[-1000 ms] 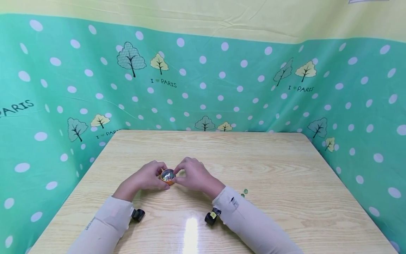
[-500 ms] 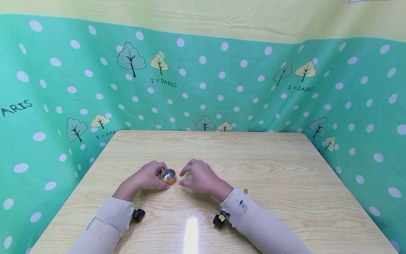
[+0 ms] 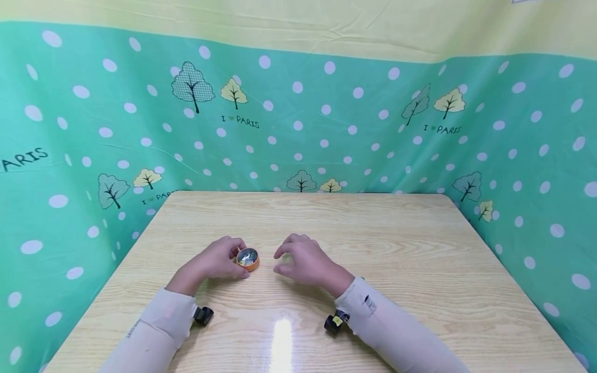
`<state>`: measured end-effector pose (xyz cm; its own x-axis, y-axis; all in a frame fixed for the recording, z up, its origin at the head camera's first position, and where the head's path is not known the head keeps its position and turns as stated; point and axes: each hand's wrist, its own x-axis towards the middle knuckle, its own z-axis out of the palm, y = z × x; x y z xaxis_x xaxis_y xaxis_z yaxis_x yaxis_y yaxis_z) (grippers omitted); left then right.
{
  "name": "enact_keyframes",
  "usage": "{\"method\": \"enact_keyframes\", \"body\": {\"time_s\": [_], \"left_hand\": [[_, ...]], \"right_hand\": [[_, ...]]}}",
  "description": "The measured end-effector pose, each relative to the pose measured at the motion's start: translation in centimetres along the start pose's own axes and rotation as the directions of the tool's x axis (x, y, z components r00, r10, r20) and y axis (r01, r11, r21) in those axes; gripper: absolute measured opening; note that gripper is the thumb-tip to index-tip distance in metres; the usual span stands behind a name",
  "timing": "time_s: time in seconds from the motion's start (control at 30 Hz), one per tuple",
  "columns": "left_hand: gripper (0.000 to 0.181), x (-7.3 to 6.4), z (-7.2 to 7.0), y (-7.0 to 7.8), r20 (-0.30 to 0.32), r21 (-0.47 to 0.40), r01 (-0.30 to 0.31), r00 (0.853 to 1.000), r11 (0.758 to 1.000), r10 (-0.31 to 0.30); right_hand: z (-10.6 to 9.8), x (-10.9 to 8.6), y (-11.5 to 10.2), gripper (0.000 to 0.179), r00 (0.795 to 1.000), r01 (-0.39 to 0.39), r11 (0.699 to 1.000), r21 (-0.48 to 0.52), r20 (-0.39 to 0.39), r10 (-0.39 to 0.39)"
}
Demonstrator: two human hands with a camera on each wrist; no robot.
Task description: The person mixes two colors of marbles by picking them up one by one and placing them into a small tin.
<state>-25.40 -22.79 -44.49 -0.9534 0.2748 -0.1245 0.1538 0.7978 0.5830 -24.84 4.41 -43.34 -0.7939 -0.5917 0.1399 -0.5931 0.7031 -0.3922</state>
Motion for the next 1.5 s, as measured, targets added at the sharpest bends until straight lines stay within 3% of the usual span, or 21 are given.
{"method": "enact_keyframes", "body": {"time_s": [0.53,0.73,0.93,1.13,1.5], "left_hand": [[0.048,-0.1,0.0,0.0,0.001,-0.016,0.016,1.000,1.000,-0.016],[0.046,-0.1,0.0,-0.1,0.000,-0.039,-0.003,1.000,0.999,0.003],[0.047,-0.1,0.1,-0.1,0.000,-0.042,-0.002,1.000,0.999,0.002],[0.047,0.0,0.2,-0.2,0.004,-0.033,0.009,1.000,0.999,-0.008],[0.046,0.1,0.2,-0.4,0.003,-0.026,0.003,1.000,1.000,-0.003]], "right_hand": [[-1.3,-0.8,2.4,0.030,0.999,-0.047,0.998,0.039,-0.005,0.047],[-1.8,-0.7,4.1,0.031,0.998,-0.054,0.990,0.129,0.041,0.049],[-2.3,-0.5,5.9,0.028,0.990,-0.130,0.960,0.249,0.084,0.113],[-2.8,-0.5,7.5,0.023,0.984,-0.168,0.951,0.258,0.098,0.147],[-3.1,-0.6,10.6,0.028,0.973,-0.146,0.919,0.367,0.219,0.067]]}}
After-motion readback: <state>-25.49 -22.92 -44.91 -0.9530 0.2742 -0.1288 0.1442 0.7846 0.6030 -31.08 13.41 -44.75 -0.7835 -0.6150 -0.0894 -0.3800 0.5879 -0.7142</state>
